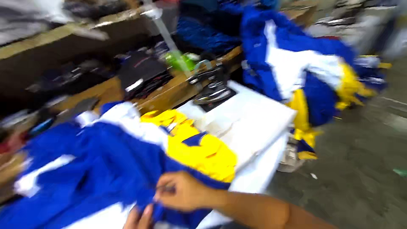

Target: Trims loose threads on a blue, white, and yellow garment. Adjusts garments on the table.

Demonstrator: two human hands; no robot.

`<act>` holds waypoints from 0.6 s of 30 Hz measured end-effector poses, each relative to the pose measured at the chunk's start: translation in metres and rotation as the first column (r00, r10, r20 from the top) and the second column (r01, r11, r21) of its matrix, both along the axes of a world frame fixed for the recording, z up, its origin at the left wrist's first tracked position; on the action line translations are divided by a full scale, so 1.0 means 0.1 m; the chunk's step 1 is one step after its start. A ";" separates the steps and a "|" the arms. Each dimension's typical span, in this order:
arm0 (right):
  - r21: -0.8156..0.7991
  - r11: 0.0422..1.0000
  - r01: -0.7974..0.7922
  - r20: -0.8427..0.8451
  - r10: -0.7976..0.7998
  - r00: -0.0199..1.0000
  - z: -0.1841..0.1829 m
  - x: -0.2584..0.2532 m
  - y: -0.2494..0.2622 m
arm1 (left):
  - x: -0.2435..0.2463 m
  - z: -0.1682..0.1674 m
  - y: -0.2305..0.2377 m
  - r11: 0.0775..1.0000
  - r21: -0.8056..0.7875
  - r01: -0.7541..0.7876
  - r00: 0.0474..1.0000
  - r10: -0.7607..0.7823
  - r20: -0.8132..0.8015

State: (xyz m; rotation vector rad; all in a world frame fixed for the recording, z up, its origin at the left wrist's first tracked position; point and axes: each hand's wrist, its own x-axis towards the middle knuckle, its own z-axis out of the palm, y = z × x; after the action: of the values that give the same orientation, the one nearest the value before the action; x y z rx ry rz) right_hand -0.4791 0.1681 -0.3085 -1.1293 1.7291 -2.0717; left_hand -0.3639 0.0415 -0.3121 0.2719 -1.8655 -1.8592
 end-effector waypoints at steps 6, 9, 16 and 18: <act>-0.017 0.997 -0.075 0.150 0.077 0.986 -0.12 -0.03 -0.05 | -0.05 -0.05 0.04 0.989 0.109 -0.101 0.994 0.104 -0.027; -0.059 0.990 -0.125 0.252 0.136 0.958 -0.13 -0.01 -0.10 | 0.00 -0.03 0.01 0.994 0.063 -0.093 0.993 0.097 -0.068; -0.117 0.965 -0.234 0.356 0.261 0.898 -0.11 0.03 -0.14 | 0.09 -0.04 0.01 0.948 0.316 -0.050 0.996 0.072 -0.056; -0.091 0.970 -0.226 0.341 0.244 0.908 -0.11 0.02 -0.13 | 0.10 -0.02 0.03 0.966 0.239 -0.101 0.990 0.120 -0.068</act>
State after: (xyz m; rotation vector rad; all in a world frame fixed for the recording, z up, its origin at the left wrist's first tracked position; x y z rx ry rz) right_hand -0.4772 0.1546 -0.3200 -0.8640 1.3134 -2.0249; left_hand -0.3540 0.0450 -0.3141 0.3658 -1.5442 -1.9827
